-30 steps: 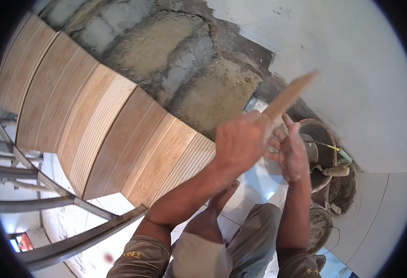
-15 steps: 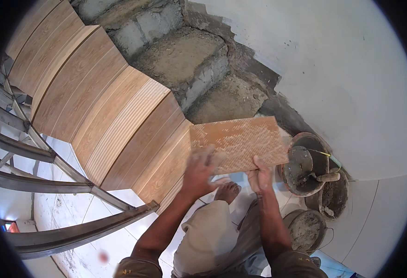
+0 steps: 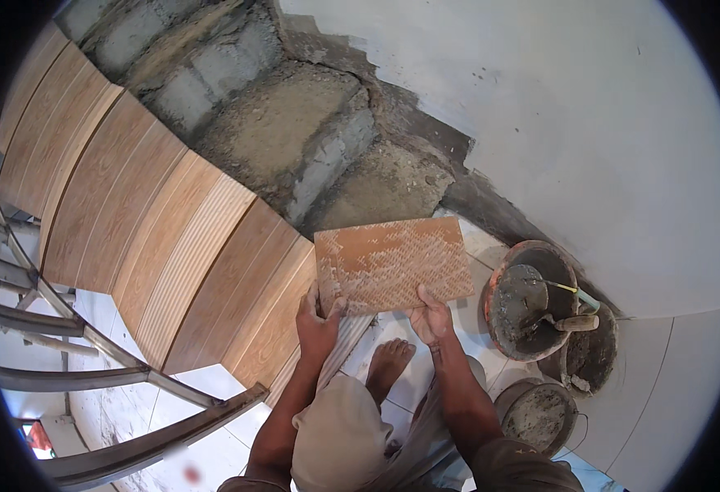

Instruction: Apply mortar and install tiles on a concrete staircase.

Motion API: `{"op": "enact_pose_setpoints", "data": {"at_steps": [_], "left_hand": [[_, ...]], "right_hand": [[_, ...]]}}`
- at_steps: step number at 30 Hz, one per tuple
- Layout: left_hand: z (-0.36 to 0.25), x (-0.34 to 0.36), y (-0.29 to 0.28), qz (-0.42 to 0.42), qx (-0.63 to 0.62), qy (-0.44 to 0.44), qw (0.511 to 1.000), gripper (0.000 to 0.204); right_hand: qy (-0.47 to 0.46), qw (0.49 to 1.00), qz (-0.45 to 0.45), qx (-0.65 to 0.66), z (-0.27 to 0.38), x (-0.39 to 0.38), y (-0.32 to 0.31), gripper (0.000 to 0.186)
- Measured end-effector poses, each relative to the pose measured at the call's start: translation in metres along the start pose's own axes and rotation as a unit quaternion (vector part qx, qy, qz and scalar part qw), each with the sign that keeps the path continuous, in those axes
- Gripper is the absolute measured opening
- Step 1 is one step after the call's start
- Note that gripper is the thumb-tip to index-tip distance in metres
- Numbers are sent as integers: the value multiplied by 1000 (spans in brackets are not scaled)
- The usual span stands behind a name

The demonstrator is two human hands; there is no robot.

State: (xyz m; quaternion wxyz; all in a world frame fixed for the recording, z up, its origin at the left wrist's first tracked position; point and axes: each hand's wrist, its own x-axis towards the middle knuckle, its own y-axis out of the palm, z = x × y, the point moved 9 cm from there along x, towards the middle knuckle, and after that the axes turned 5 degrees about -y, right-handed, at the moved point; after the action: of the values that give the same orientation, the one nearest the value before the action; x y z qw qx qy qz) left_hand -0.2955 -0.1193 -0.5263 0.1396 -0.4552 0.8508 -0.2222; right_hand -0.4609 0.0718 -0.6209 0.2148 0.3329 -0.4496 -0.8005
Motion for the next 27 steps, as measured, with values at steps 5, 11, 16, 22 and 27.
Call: {"op": "enact_pose_setpoints", "data": {"at_steps": [5, 11, 16, 22, 27], "left_hand": [[-15, 48, 27, 13, 24, 14, 1000, 67], [-25, 110, 58, 9, 99, 60, 993, 65], [-33, 131, 80, 19, 238, 33, 971, 70], [-33, 116, 98, 11, 358, 65, 931, 78], [-35, 97, 99, -20, 350, 175, 920, 74]], "right_hand": [[-17, 999, 21, 20, 12, 37, 1, 55], [-16, 994, 1, 104, 13, 75, 5, 54], [-27, 997, -48, 56, 10, 94, -9, 49], [-11, 974, -188, -125, 15, 93, -43, 50], [12, 971, -182, -157, 10, 92, -52, 50]]}}
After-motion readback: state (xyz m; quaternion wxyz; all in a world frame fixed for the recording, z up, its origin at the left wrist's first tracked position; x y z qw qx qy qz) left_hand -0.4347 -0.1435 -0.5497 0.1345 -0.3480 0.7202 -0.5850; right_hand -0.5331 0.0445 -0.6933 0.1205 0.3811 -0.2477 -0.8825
